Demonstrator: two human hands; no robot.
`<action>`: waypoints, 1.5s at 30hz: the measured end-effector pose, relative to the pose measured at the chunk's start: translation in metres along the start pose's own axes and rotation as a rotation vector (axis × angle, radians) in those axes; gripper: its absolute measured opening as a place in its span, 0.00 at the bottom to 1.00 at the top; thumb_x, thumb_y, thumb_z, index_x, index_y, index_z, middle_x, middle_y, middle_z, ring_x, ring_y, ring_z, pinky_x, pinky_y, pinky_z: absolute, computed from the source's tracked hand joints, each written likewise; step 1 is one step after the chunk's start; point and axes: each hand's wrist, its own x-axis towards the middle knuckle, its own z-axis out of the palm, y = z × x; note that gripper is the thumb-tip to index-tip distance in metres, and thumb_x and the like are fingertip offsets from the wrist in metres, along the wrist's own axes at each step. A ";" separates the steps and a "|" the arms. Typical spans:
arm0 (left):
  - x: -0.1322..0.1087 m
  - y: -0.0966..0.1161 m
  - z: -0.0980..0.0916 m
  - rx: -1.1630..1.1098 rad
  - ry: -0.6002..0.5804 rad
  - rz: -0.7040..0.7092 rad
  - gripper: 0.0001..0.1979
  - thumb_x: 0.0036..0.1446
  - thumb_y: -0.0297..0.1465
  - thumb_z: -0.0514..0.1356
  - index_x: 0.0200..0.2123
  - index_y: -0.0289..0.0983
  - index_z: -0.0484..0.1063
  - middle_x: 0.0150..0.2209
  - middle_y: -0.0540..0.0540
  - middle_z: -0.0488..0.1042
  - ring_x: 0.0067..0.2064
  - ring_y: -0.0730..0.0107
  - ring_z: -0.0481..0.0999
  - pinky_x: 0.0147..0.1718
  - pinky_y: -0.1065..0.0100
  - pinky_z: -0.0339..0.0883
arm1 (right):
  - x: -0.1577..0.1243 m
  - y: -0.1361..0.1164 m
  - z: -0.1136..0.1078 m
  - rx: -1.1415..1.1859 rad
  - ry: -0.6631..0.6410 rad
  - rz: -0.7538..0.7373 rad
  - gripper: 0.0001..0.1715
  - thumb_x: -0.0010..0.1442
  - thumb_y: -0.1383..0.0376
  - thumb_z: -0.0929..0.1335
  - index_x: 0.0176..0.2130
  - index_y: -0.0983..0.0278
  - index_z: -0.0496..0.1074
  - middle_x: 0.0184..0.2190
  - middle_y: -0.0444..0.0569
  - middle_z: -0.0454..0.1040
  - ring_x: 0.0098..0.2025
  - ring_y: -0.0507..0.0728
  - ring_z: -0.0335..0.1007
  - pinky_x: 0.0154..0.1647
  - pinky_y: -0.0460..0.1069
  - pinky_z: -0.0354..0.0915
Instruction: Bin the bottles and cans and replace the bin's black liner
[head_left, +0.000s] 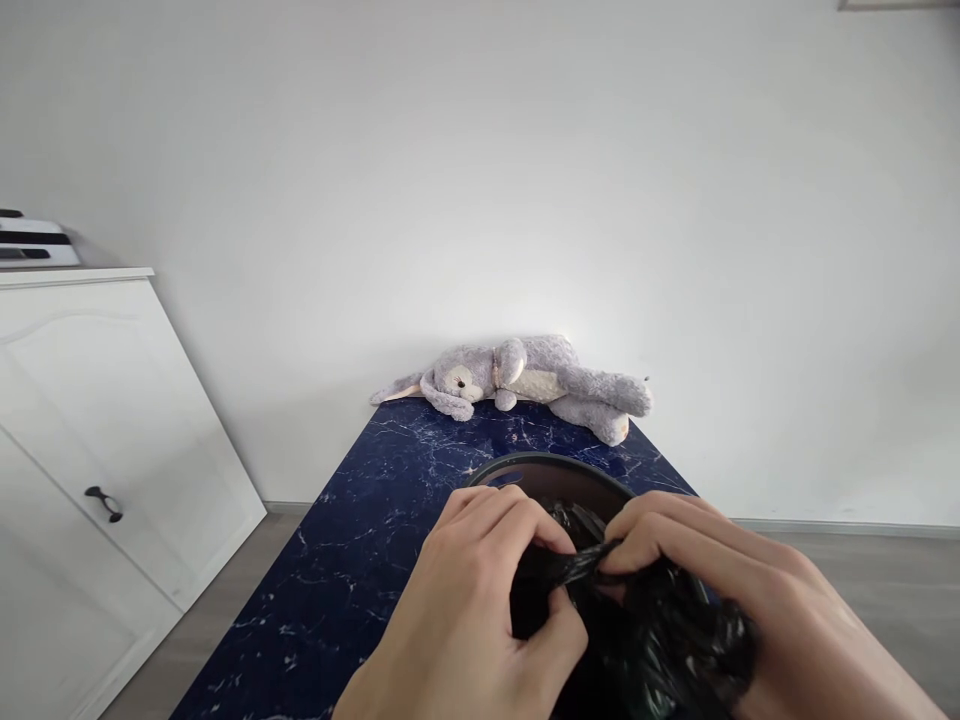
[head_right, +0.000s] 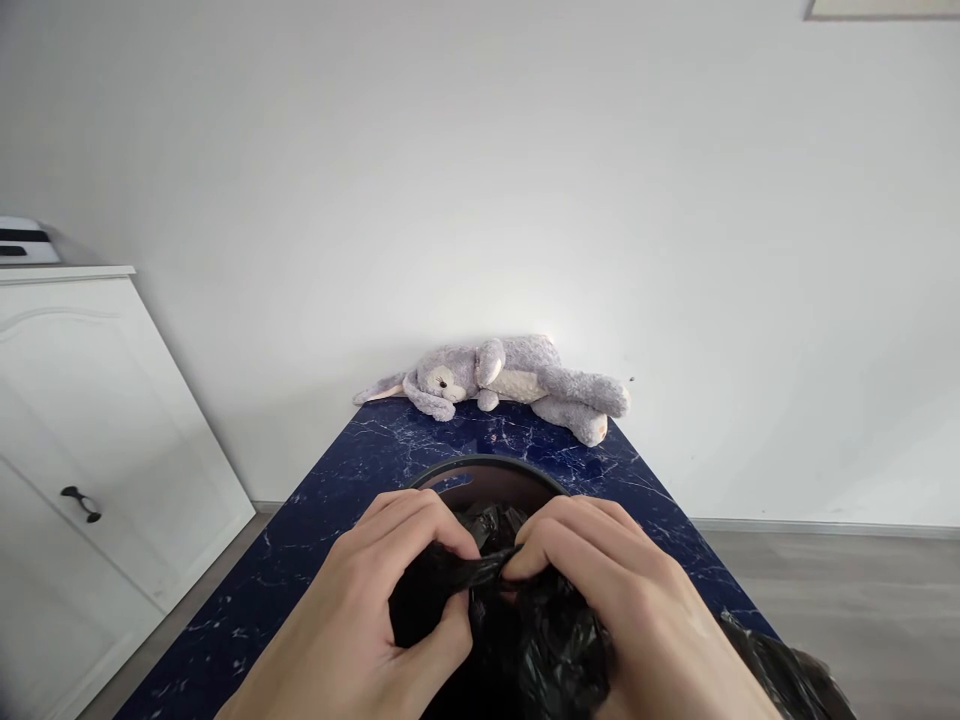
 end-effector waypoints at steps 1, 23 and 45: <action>0.000 -0.001 0.000 0.009 0.004 -0.008 0.07 0.58 0.24 0.59 0.38 0.42 0.71 0.41 0.49 0.78 0.47 0.58 0.77 0.45 0.60 0.72 | 0.001 0.000 0.000 -0.016 0.010 0.005 0.07 0.63 0.68 0.66 0.39 0.55 0.73 0.41 0.46 0.77 0.38 0.56 0.76 0.34 0.47 0.69; 0.000 -0.001 -0.011 -0.043 -0.143 -0.007 0.11 0.65 0.28 0.61 0.49 0.44 0.74 0.46 0.52 0.81 0.49 0.62 0.78 0.52 0.62 0.69 | 0.011 0.001 0.025 -0.051 0.461 -0.329 0.13 0.63 0.79 0.65 0.40 0.62 0.69 0.41 0.49 0.69 0.40 0.53 0.70 0.36 0.47 0.66; 0.007 -0.003 -0.014 -0.511 -0.031 -0.092 0.08 0.68 0.40 0.65 0.40 0.46 0.84 0.44 0.53 0.84 0.46 0.66 0.82 0.48 0.71 0.73 | 0.003 -0.013 0.037 -0.148 0.418 -0.271 0.13 0.72 0.70 0.55 0.40 0.59 0.64 0.42 0.51 0.64 0.37 0.56 0.69 0.32 0.50 0.63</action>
